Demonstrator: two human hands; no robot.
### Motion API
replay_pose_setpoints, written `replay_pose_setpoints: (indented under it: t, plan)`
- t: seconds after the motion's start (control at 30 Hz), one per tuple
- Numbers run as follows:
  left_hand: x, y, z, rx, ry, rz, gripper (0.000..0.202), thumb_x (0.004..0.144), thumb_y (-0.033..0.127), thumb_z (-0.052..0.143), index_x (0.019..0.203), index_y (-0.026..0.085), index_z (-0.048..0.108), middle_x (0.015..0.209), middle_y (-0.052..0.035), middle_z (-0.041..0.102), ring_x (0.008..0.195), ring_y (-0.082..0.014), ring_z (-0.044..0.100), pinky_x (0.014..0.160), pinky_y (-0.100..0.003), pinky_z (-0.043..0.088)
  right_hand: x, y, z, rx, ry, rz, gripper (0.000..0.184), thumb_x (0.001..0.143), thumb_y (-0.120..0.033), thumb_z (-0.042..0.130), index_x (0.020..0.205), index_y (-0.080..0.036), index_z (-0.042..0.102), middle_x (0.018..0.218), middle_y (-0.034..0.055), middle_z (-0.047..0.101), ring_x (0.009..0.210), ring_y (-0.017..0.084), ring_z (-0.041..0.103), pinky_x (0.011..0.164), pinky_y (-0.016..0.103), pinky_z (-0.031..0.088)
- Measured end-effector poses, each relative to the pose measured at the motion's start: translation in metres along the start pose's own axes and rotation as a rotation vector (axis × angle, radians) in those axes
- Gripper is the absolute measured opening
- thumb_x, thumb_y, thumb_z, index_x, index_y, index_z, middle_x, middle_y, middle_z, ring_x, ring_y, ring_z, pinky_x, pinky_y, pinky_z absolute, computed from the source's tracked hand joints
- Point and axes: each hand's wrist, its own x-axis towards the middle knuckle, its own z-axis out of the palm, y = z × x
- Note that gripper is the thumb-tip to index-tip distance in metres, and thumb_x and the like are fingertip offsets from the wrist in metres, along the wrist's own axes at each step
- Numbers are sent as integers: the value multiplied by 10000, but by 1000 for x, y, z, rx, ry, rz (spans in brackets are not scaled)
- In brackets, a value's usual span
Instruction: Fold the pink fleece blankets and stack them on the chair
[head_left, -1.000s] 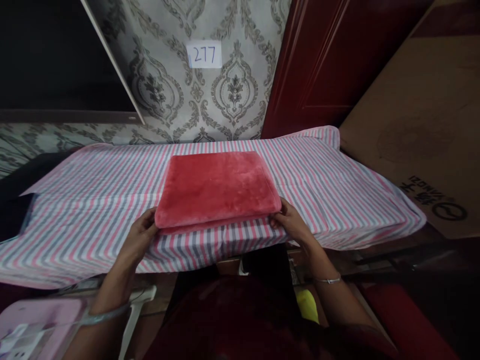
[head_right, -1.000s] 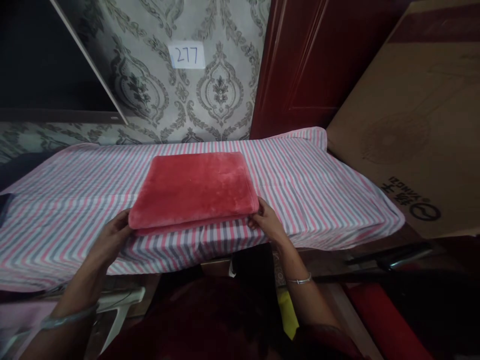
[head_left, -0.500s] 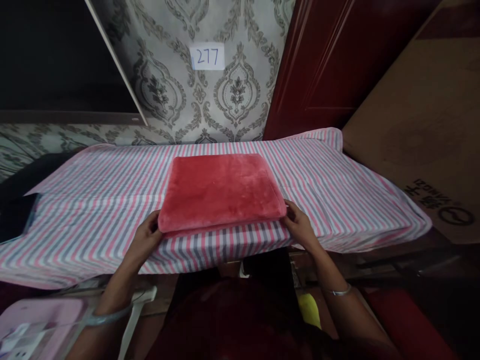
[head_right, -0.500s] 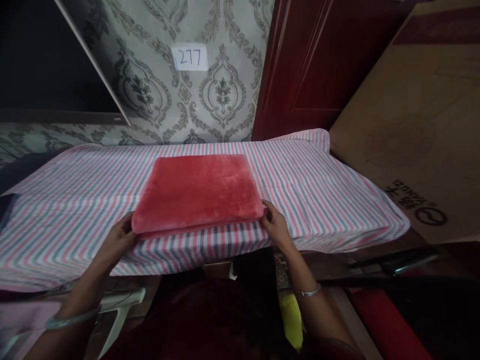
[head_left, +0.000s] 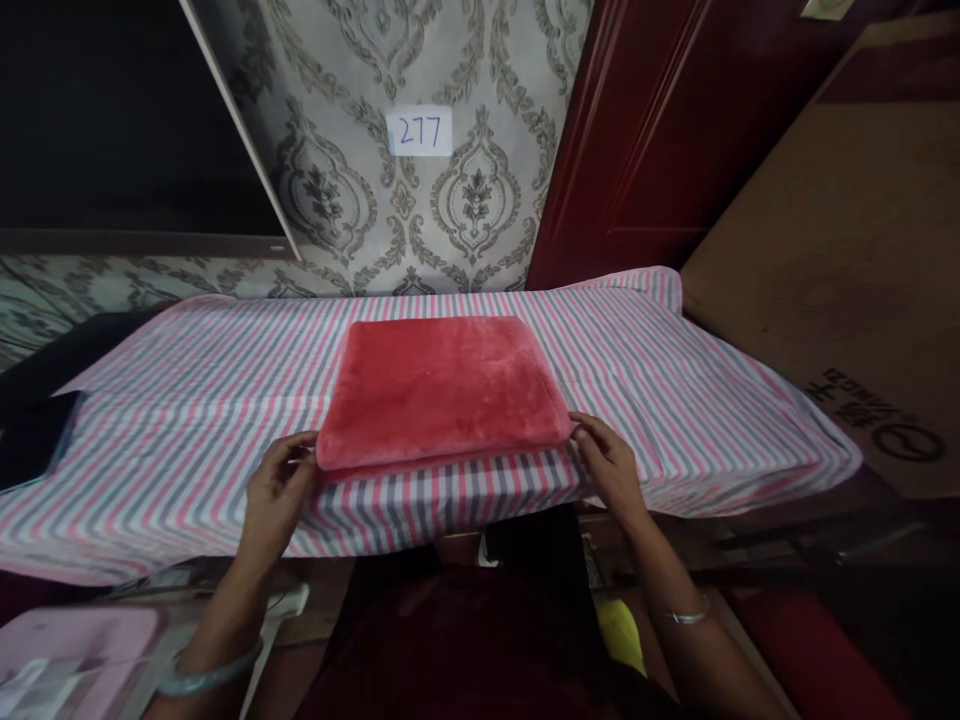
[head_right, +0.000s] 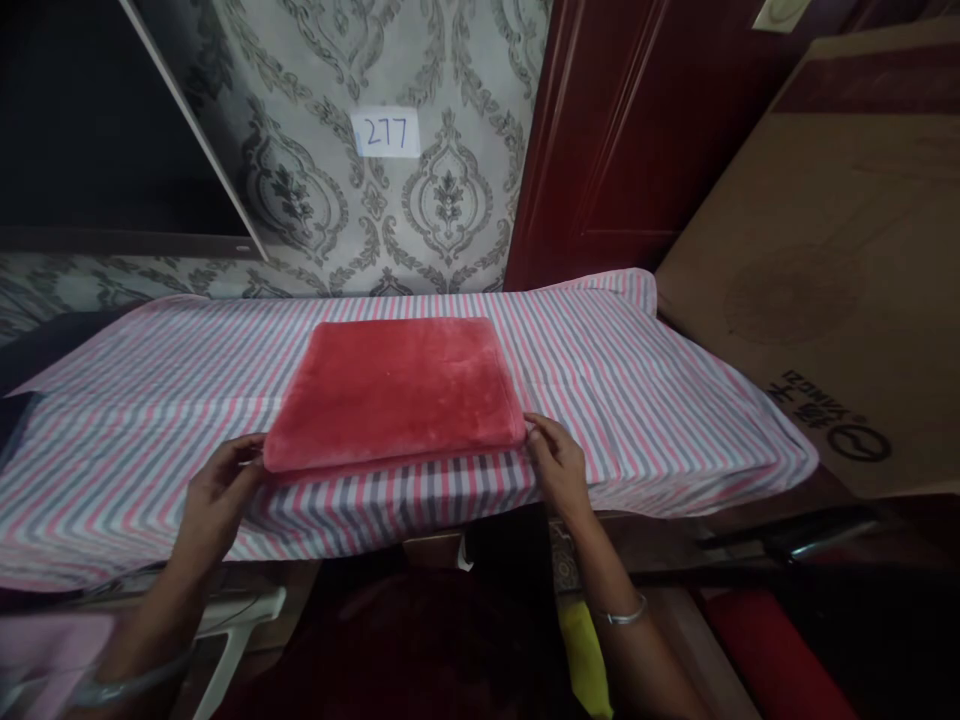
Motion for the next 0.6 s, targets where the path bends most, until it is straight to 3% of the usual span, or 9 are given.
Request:
replay_pose_setpoints:
  t: [0.13, 0.33, 0.47, 0.6]
  plan:
    - [-8, 5, 3, -18, -21, 107, 314, 767, 485, 683, 981, 256, 696, 1037, -44, 646, 958, -229, 612, 870, -341, 499, -5, -17, 1, 98, -67, 78, 482, 833, -585, 620, 1131, -211, 673, 661, -12, 593, 552, 168, 536, 515, 289, 441]
    - [5, 12, 9, -83, -210, 29, 317, 720, 546, 737, 794, 240, 706, 1113, -73, 649, 1078, -271, 610, 940, -370, 508, 8, -28, 19, 264, -309, 238, 502, 700, -655, 724, 933, -233, 587, 552, -54, 558, 397, 127, 438, 383, 251, 333]
    - [13, 5, 4, 12, -108, 30, 363, 698, 599, 722, 757, 243, 681, 1062, -64, 649, 1053, -272, 602, 993, -397, 487, 19, -20, 12, 206, -199, 172, 393, 701, -586, 722, 751, -244, 535, 469, -74, 449, 420, 120, 402, 423, 247, 319]
    - [16, -4, 1, 69, -102, 46, 393, 669, 643, 702, 716, 258, 643, 951, -61, 656, 975, -272, 604, 965, -404, 496, 21, -7, 7, 130, -171, 193, 361, 680, -564, 702, 763, -244, 555, 491, -82, 407, 437, 120, 350, 417, 251, 264]
